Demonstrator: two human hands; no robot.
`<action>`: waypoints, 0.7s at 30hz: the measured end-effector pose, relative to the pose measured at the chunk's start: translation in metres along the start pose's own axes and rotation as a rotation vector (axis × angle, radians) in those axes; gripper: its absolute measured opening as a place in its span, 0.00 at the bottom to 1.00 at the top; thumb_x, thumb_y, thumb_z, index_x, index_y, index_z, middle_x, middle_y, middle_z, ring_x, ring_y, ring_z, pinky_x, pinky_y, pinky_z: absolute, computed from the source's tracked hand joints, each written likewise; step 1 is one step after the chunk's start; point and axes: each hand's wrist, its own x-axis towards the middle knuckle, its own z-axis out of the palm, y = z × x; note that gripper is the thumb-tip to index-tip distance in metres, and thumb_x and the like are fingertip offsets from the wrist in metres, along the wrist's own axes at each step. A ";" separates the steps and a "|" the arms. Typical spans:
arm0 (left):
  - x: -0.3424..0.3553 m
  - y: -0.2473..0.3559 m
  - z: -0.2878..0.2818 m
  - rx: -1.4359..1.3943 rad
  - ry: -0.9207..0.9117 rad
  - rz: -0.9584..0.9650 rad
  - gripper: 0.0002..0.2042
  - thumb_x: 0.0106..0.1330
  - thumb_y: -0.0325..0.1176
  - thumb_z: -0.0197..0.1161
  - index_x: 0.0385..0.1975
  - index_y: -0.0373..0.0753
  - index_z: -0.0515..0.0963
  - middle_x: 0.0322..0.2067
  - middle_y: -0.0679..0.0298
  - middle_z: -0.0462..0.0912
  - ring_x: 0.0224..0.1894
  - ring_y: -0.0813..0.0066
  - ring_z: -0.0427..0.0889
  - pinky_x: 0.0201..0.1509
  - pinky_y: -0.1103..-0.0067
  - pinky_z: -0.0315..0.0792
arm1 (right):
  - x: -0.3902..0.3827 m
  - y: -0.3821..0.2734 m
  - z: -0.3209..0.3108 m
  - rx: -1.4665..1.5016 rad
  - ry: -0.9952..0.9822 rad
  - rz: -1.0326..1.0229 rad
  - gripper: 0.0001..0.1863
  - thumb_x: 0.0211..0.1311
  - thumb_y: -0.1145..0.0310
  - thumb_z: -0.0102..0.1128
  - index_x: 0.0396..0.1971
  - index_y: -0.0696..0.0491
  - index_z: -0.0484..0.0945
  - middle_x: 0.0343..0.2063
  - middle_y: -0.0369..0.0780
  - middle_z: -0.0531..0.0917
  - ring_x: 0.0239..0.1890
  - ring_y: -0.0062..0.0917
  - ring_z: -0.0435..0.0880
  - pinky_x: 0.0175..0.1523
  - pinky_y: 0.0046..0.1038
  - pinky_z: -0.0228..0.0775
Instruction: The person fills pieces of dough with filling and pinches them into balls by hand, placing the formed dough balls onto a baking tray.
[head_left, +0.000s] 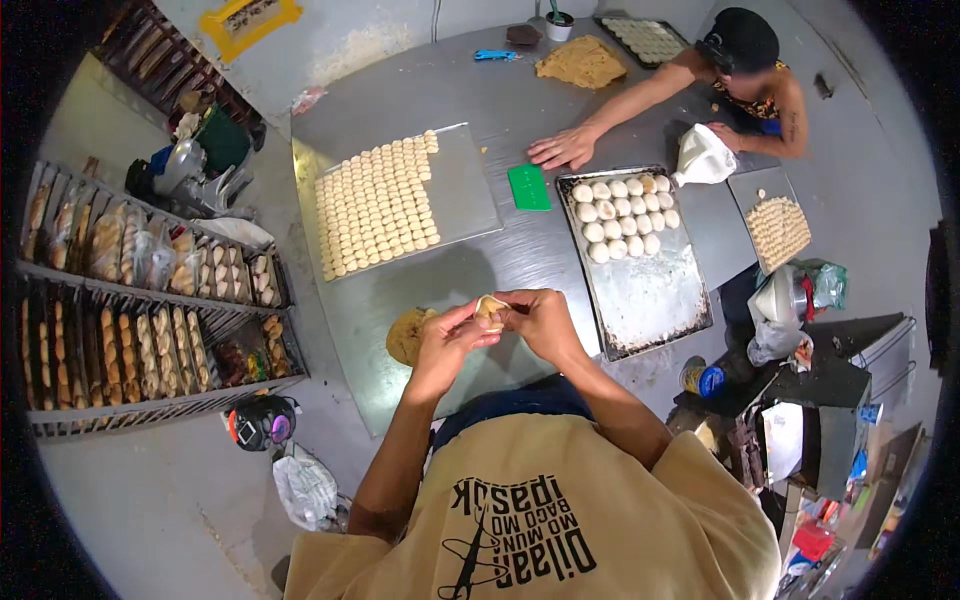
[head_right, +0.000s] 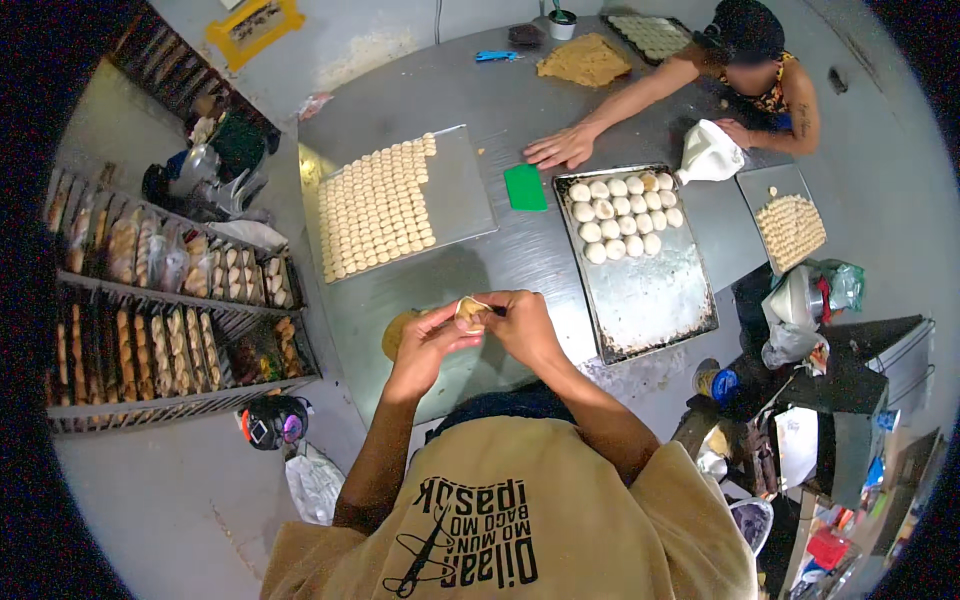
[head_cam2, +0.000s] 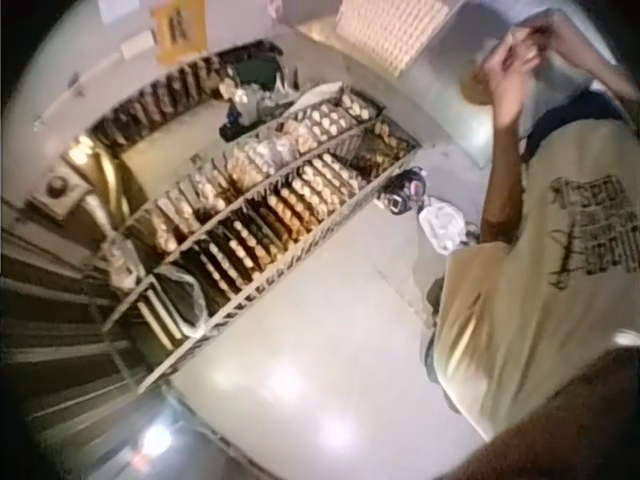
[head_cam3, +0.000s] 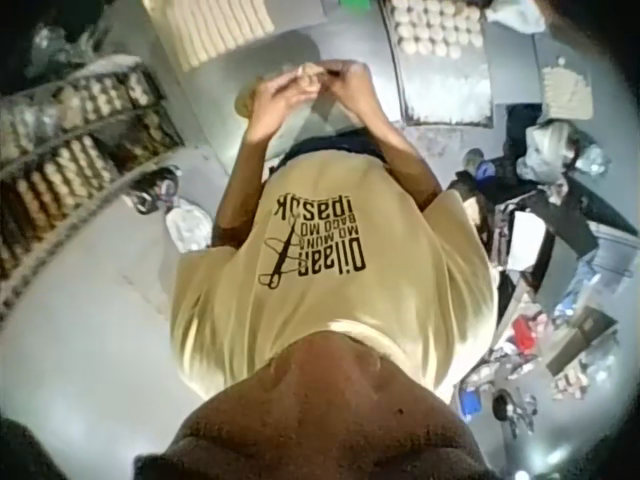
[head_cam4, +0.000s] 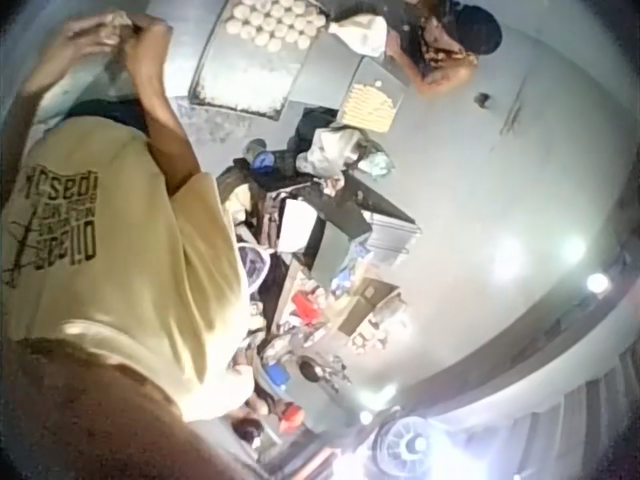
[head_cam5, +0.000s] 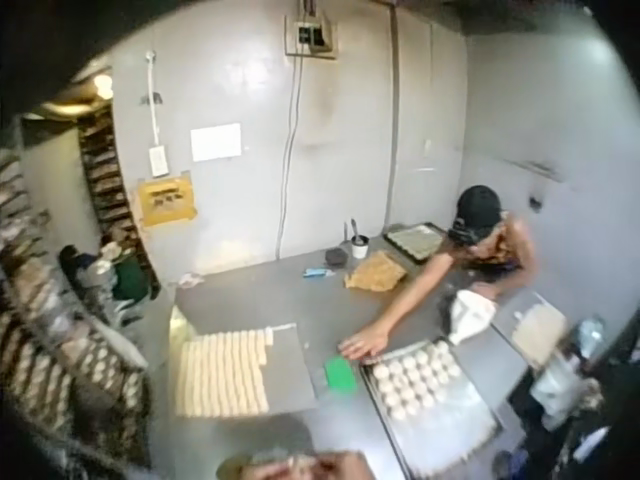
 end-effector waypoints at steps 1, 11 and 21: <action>0.001 -0.001 0.001 0.024 0.013 0.009 0.17 0.77 0.23 0.68 0.63 0.25 0.82 0.50 0.54 0.91 0.46 0.72 0.91 0.51 0.74 0.90 | -0.002 -0.006 0.001 -0.044 0.045 -0.015 0.17 0.70 0.75 0.73 0.56 0.63 0.89 0.43 0.48 0.94 0.39 0.24 0.92 0.48 0.28 0.85; 0.026 -0.051 0.016 0.535 0.146 0.350 0.16 0.71 0.20 0.72 0.57 0.27 0.85 0.47 0.56 0.88 0.46 0.69 0.92 0.52 0.73 0.90 | 0.014 0.011 -0.039 0.354 -0.151 0.190 0.14 0.70 0.71 0.77 0.52 0.59 0.92 0.38 0.41 0.94 0.36 0.21 0.91 0.41 0.24 0.82; 0.039 -0.028 0.028 -0.165 -0.050 -0.144 0.25 0.81 0.29 0.64 0.74 0.33 0.69 0.58 0.51 0.86 0.52 0.59 0.92 0.54 0.65 0.89 | 0.021 0.028 -0.069 0.568 -0.055 0.138 0.25 0.67 0.75 0.78 0.62 0.66 0.84 0.44 0.47 0.93 0.43 0.25 0.92 0.48 0.27 0.87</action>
